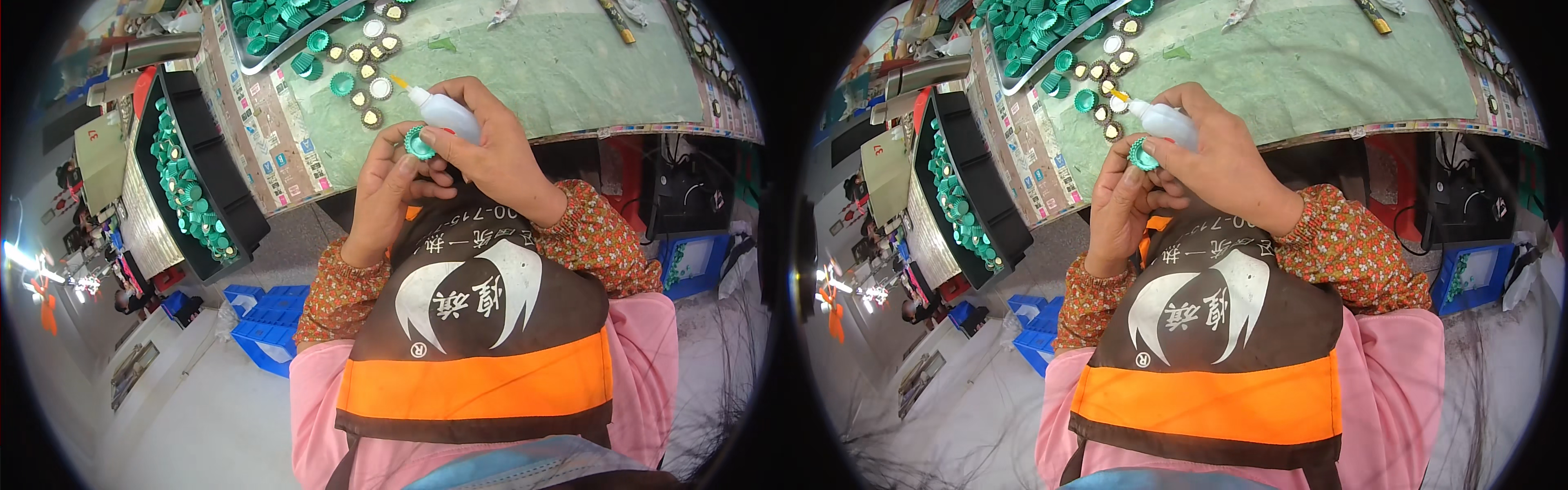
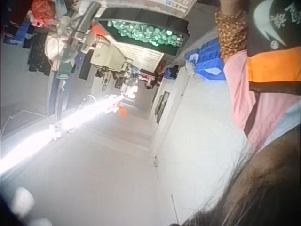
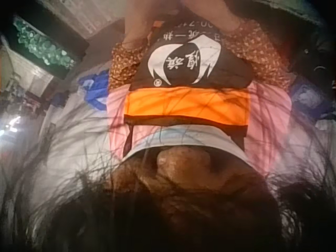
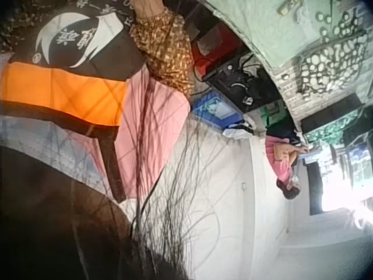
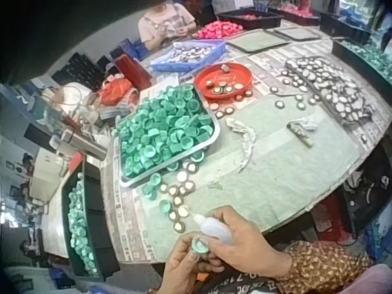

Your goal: The person repeatedly picks up a green fluted cup and a small gold-colored circular piece. They apply glue from a white bottle into the cup and press the gold piece into the center. The person continues this assembly process for multiple units throughout the clip.

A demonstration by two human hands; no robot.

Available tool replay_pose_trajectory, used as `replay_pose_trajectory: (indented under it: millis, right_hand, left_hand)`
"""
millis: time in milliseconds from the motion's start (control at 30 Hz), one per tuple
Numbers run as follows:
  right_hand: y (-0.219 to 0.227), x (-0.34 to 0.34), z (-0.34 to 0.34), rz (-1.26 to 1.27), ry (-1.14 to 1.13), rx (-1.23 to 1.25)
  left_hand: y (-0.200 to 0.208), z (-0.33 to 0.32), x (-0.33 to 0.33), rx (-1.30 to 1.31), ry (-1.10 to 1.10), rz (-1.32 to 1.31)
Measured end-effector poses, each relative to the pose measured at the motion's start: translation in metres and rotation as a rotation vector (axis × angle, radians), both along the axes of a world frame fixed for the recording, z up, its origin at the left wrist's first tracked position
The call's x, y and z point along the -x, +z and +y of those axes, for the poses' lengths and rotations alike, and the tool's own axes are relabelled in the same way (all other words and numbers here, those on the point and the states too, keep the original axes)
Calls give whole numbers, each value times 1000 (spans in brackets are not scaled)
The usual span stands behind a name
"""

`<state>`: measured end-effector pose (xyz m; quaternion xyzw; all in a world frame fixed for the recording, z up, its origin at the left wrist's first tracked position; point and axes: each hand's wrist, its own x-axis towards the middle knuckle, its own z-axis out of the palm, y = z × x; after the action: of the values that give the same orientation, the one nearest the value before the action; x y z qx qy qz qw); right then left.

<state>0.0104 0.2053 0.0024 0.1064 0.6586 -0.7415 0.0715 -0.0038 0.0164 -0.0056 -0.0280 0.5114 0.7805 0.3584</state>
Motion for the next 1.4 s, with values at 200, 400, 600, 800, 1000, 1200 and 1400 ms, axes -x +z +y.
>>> replay_pose_trajectory:
  millis: [200, 400, 600, 800, 1000, 1200, 1400]
  right_hand:
    - [8, -4, 21, 281, 33, -113]
    - [18, -14, 34, 549, 90, -381]
    - [19, -19, 31, 628, 109, -445]
    - [19, -21, 27, 669, 120, -487]
    - [19, -23, 25, 680, 129, -487]
    - [22, -23, 24, 665, 157, -487]
    - [17, -23, 22, 701, 143, -470]
  left_hand:
    - [7, -9, 7, -156, 76, -142]
    - [4, -16, 7, -317, 108, -245]
    - [3, -14, 7, -295, 85, -236]
    - [2, -14, 6, -232, 67, -210]
    - [6, -13, 2, -175, 66, -199]
    - [7, -13, 1, -143, 59, -175]
    - [2, -15, -1, -165, 67, -194]
